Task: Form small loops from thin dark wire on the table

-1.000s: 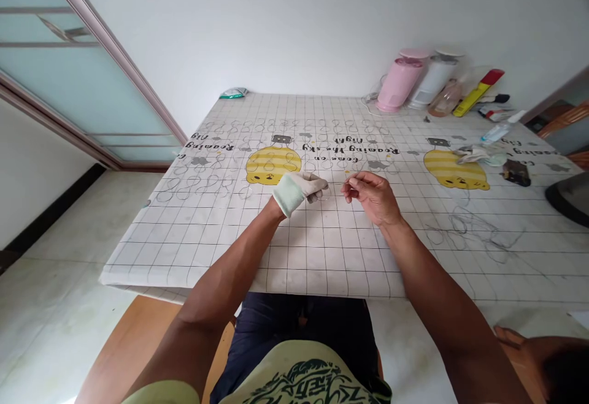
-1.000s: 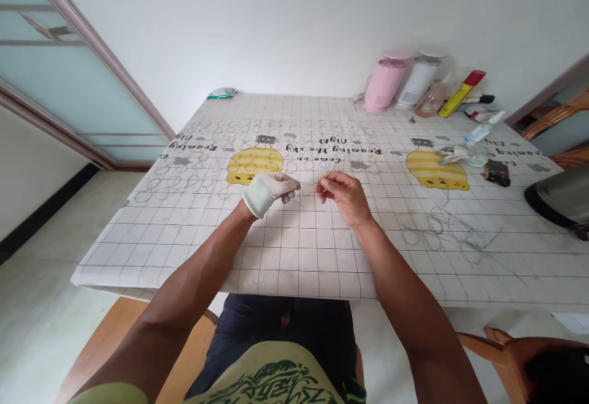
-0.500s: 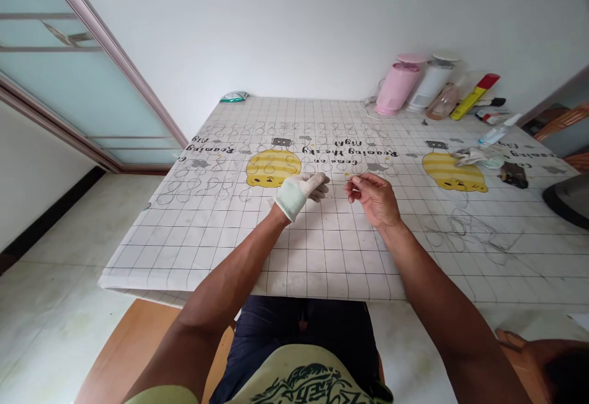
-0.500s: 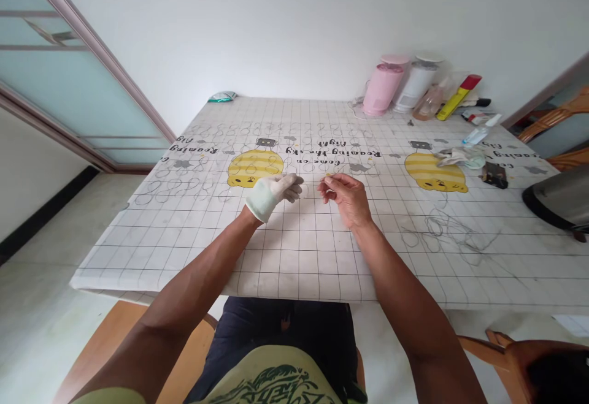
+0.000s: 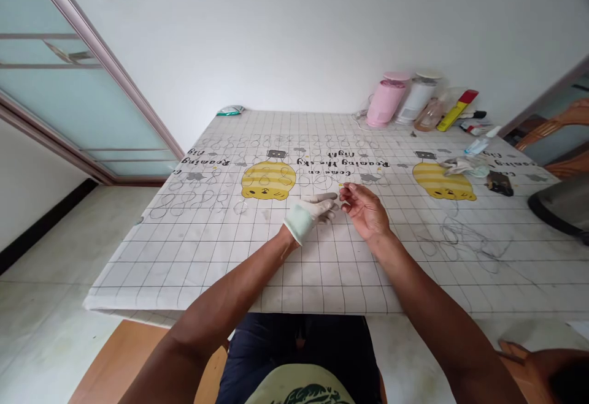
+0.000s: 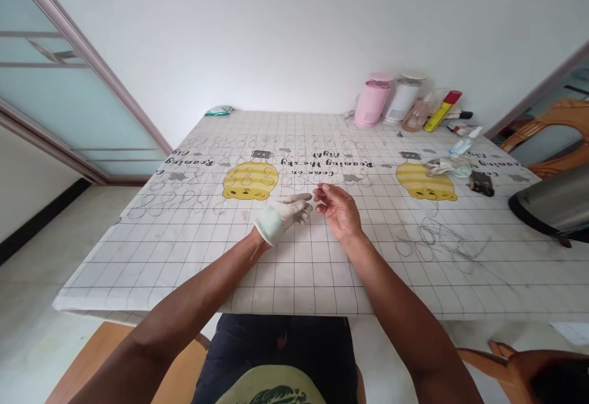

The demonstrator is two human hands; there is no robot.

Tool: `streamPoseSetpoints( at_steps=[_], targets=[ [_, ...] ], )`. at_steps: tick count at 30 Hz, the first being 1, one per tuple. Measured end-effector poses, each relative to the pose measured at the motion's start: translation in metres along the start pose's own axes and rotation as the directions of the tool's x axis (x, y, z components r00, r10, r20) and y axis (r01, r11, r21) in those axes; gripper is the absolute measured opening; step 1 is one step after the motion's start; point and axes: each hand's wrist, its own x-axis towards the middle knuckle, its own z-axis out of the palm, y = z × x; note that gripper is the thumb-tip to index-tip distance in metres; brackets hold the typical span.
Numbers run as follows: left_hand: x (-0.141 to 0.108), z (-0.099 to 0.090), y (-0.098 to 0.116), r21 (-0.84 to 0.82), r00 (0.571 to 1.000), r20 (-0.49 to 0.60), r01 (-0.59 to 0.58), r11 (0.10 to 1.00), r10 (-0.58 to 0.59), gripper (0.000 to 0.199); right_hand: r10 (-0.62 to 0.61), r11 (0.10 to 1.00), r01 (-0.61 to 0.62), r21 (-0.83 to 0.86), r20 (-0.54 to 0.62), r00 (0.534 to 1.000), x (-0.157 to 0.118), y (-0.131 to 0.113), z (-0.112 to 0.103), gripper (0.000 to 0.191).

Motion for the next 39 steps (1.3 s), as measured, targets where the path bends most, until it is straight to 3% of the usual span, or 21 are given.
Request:
streamPoseSetpoints(
  at_steps=[5, 12, 22, 32, 39],
  targets=[
    [-0.001, 0.005, 0.007, 0.073, 0.977, -0.141, -0.149, 0.986, 0.158, 0.041, 0.113, 0.991, -0.115, 0.062, 0.036, 0.993, -0.006, 0.009, 0.012, 0.021],
    [-0.024, 0.022, 0.032, 0.347, 0.945, -0.252, -0.113, 0.931, 0.208, 0.041, 0.135, 0.983, -0.138, 0.124, 0.029, 0.990, -0.013, 0.012, 0.021, 0.019],
    [-0.022, 0.018, 0.032, 0.333, 0.930, -0.244, -0.185, 0.925, 0.274, 0.021, 0.163, 0.979, -0.166, 0.122, 0.032, 0.986, -0.018, 0.013, 0.025, 0.018],
    [-0.012, 0.006, 0.030, 0.280, 0.910, -0.259, -0.250, 0.927, 0.324, 0.022, 0.128, 0.991, -0.130, 0.024, 0.069, 0.989, -0.023, 0.013, 0.029, 0.022],
    [-0.011, 0.001, 0.034, 0.429, 0.931, -0.218, -0.179, 0.885, 0.294, 0.017, 0.055, 0.991, -0.049, -0.127, 0.041, 0.998, -0.024, 0.011, 0.027, 0.033]
  ],
)
